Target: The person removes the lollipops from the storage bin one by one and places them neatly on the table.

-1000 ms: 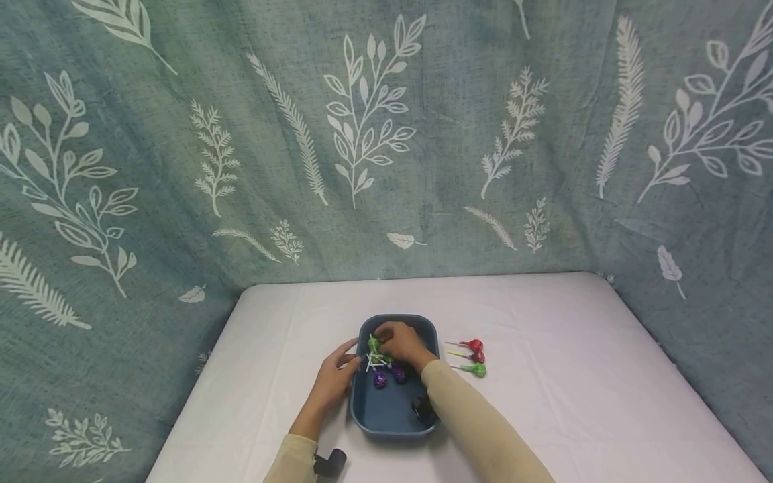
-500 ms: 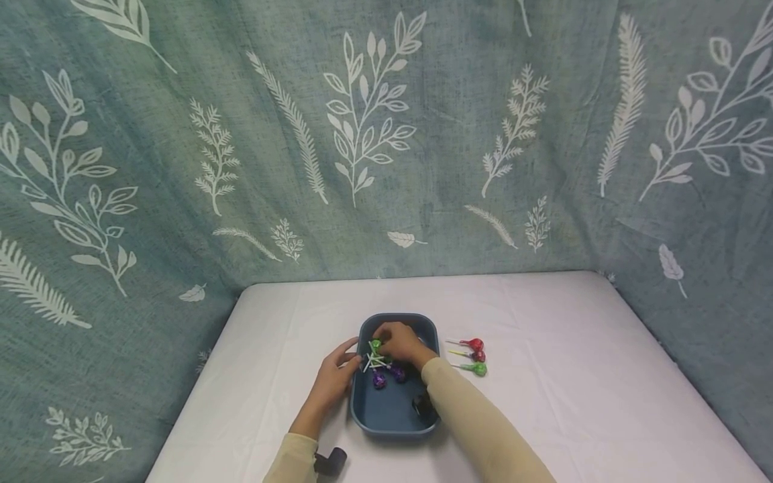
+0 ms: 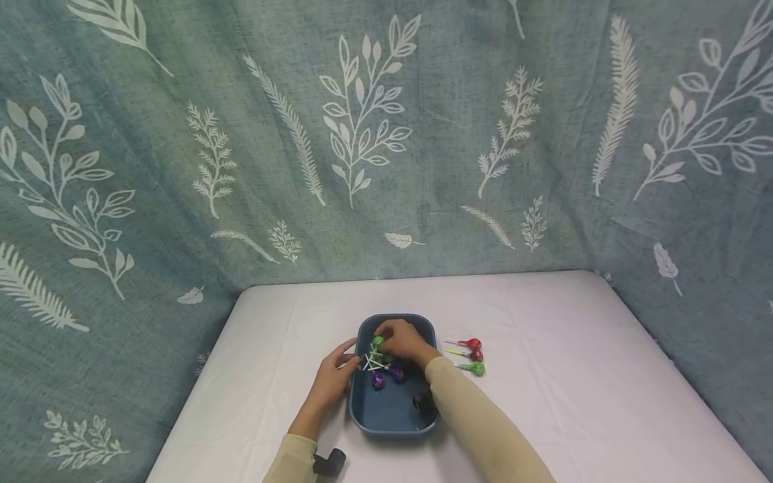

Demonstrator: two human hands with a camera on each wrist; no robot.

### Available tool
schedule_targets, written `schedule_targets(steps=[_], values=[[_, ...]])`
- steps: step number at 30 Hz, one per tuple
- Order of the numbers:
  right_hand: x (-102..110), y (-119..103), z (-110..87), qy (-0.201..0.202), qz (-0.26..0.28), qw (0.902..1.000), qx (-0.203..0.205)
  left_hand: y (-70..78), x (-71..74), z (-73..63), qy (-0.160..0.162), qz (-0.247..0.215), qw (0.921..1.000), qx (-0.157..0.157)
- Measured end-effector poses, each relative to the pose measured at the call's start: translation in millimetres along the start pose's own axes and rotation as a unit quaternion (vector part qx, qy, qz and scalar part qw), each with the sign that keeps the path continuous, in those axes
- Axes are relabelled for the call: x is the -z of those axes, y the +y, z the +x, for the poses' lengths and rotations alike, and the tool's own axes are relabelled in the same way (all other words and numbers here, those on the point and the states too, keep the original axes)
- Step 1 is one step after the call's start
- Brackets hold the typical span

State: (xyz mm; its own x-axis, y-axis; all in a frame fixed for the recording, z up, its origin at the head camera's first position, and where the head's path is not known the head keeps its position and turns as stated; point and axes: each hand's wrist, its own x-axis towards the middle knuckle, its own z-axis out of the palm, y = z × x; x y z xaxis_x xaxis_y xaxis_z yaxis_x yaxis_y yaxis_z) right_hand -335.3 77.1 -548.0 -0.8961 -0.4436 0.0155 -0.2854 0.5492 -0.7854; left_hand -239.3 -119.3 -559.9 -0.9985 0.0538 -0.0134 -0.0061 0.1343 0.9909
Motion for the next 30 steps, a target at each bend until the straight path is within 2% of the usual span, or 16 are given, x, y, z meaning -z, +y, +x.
schedule_targets(steps=[8,17,30], values=[[11,-6,-7.3,0.018,0.023,0.9995,0.01,1.9,-1.7,-1.9,0.004,0.003,1.0,0.002],[22,-7,-12.0,0.075,0.037,0.9965,0.008,2.2,-1.7,-1.4,0.005,0.005,1.0,0.0],[34,-18,-32.1,0.126,0.059,0.9903,0.004,3.8,-1.2,-2.8,0.004,0.002,1.0,0.006]])
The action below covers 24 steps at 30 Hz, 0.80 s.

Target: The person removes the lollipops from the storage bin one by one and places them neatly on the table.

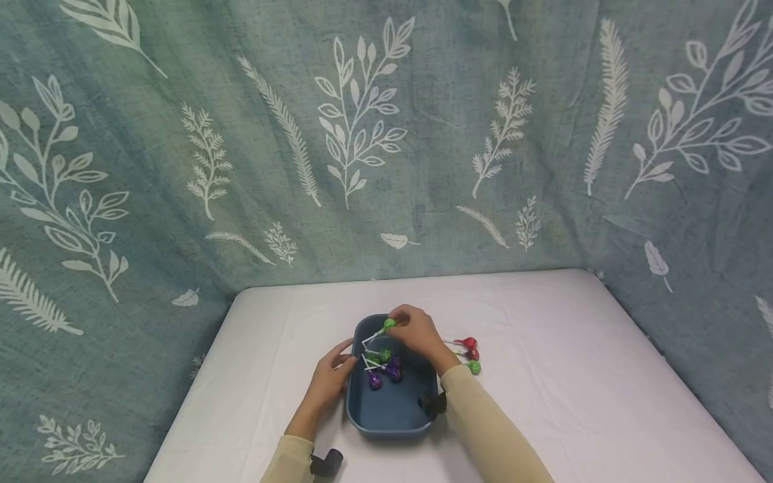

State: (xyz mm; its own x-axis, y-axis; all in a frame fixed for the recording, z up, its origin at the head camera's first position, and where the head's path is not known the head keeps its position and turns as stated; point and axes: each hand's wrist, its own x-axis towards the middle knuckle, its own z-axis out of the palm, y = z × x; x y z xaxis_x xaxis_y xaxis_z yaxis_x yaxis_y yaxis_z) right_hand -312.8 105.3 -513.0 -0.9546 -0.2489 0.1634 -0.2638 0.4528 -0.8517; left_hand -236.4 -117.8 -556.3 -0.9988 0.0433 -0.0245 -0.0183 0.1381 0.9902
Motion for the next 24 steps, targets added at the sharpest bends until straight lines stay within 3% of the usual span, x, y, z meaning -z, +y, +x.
schedule_targets(steps=[11,24], values=[[22,-9,-23.7,0.057,0.026,0.9968,-0.049,-4.0,-2.2,1.6,0.003,-0.002,1.0,-0.005],[40,-3,-61.7,0.129,0.067,0.9838,-0.105,-5.2,-0.8,1.1,0.007,-0.003,1.0,-0.002]])
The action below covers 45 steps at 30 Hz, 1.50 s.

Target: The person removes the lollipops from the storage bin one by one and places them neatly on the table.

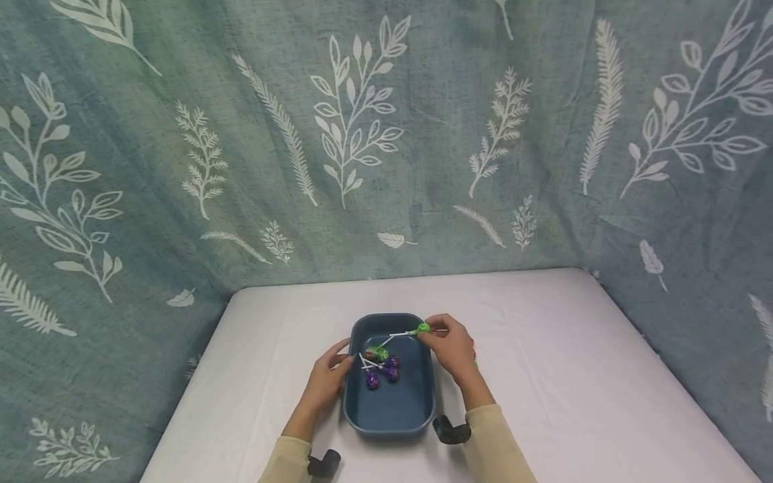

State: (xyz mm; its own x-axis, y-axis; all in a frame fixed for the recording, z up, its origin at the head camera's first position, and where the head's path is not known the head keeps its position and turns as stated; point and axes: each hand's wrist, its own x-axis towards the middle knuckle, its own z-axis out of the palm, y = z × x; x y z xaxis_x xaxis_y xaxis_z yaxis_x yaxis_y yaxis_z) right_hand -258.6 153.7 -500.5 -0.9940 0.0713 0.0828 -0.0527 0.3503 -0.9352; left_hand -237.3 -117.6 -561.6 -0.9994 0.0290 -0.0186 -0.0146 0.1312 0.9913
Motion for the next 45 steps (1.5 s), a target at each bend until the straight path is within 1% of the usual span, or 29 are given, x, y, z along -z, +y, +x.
schedule_targets(steps=[8,13,22,31,36,41,43,45], values=[[14,13,-14.5,0.039,-0.011,0.9991,-0.014,1.7,0.5,-1.8,-0.002,-0.005,1.0,-0.002],[23,19,-20.8,0.053,-0.033,0.9977,-0.024,2.3,0.4,-2.1,-0.003,-0.008,1.0,0.001],[39,38,-35.5,0.09,-0.08,0.9918,-0.042,0.8,-1.2,-3.0,-0.006,-0.007,0.9999,0.005],[51,50,-42.1,0.108,-0.111,0.9865,-0.051,0.3,-0.2,-1.0,-0.006,-0.011,0.9999,0.005],[53,63,-43.5,0.101,-0.128,0.9849,-0.058,-0.1,-0.2,-0.6,-0.008,-0.01,0.9999,0.003],[53,74,-46.3,0.077,-0.144,0.984,-0.071,-0.3,-1.0,-0.3,-0.009,-0.013,0.9999,0.004],[52,76,-47.1,0.069,-0.149,0.9835,-0.076,1.7,-1.0,-1.1,-0.01,-0.016,0.9998,0.004],[51,78,-47.2,0.064,-0.153,0.9829,-0.079,8.8,-0.8,-4.2,-0.012,-0.021,0.9997,0.007]])
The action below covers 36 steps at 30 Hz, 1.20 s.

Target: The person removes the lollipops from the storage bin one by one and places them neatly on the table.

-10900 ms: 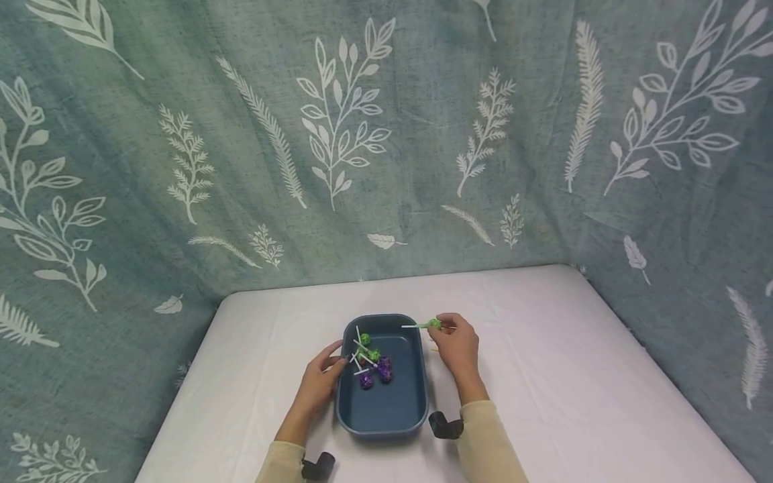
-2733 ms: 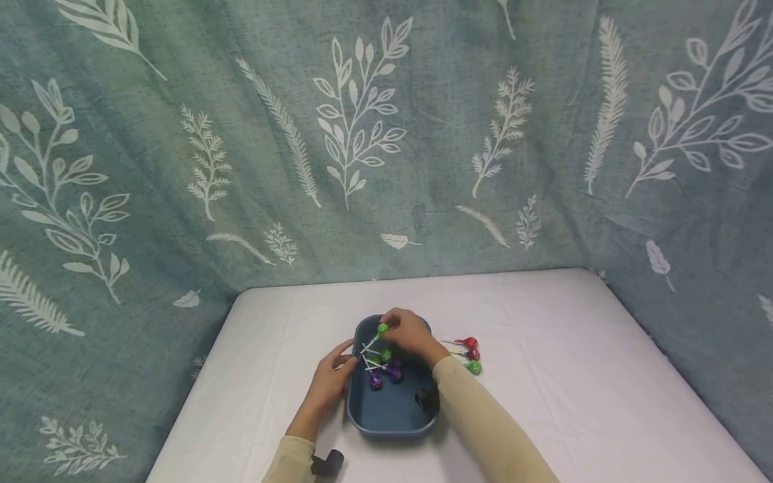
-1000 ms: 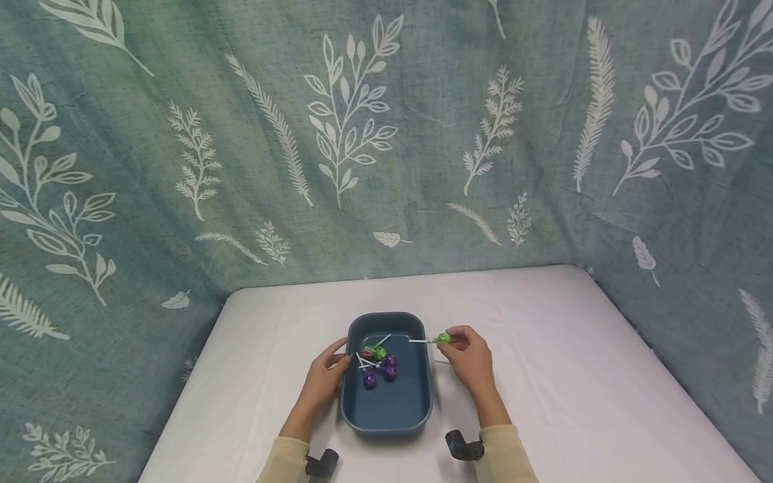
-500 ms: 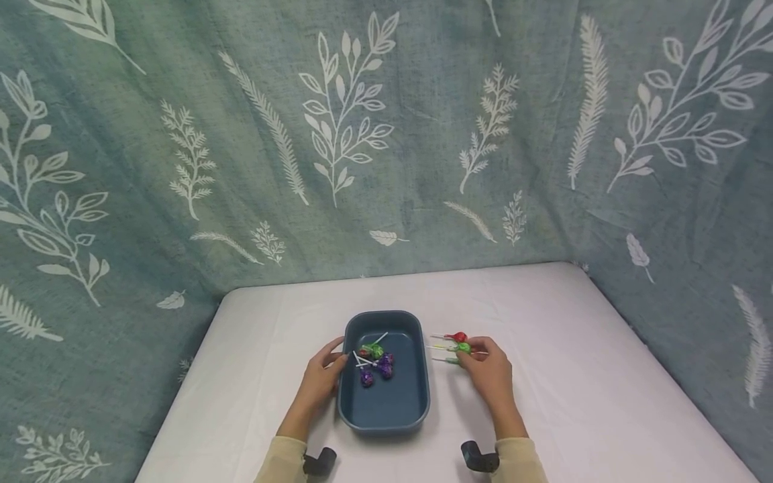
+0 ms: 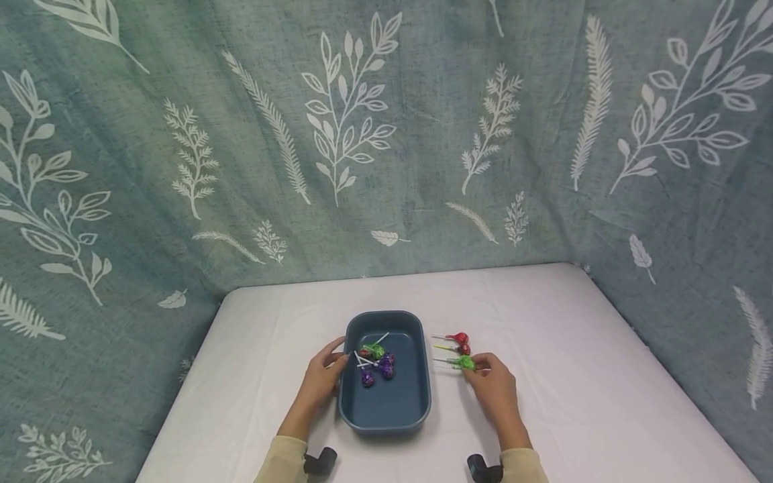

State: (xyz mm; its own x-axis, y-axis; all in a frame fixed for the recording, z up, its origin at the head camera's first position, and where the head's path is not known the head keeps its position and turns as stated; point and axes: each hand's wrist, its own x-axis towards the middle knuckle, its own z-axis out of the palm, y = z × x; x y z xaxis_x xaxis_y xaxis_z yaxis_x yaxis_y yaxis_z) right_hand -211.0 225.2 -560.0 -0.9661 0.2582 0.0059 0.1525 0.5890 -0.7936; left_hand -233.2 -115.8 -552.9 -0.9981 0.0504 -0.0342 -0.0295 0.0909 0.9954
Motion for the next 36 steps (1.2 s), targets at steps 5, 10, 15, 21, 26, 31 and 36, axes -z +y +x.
schedule_targets(steps=[5,10,15,21,26,31,36], values=[[-4,4,0.0,0.0,-0.019,0.9998,0.0,26.1,0.2,-14.5,-0.006,0.002,0.9999,-0.011],[-6,9,1.6,0.003,-0.041,0.9991,0.007,30.1,-0.6,-17.6,-0.005,0.006,0.9999,-0.014],[-6,9,0.5,-0.001,-0.056,0.9983,0.017,10.6,-1.8,-7.0,0.003,-0.002,1.0,0.005],[-4,7,-1.6,-0.001,-0.051,0.9984,0.026,-7.6,-1.0,1.6,0.01,0.007,0.9999,0.004],[-3,8,-1.6,-0.003,-0.054,0.9982,0.026,-7.1,-0.2,2.1,0.01,0.009,0.9999,0.003],[-1,7,-1.8,0.011,-0.051,0.9983,0.027,-2.3,-0.4,0.6,0.009,0.006,0.9999,0.008],[4,-5,-2.0,0.037,-0.04,0.998,0.032,-6.6,0.3,3.1,0.008,0.001,0.9999,0.006]])
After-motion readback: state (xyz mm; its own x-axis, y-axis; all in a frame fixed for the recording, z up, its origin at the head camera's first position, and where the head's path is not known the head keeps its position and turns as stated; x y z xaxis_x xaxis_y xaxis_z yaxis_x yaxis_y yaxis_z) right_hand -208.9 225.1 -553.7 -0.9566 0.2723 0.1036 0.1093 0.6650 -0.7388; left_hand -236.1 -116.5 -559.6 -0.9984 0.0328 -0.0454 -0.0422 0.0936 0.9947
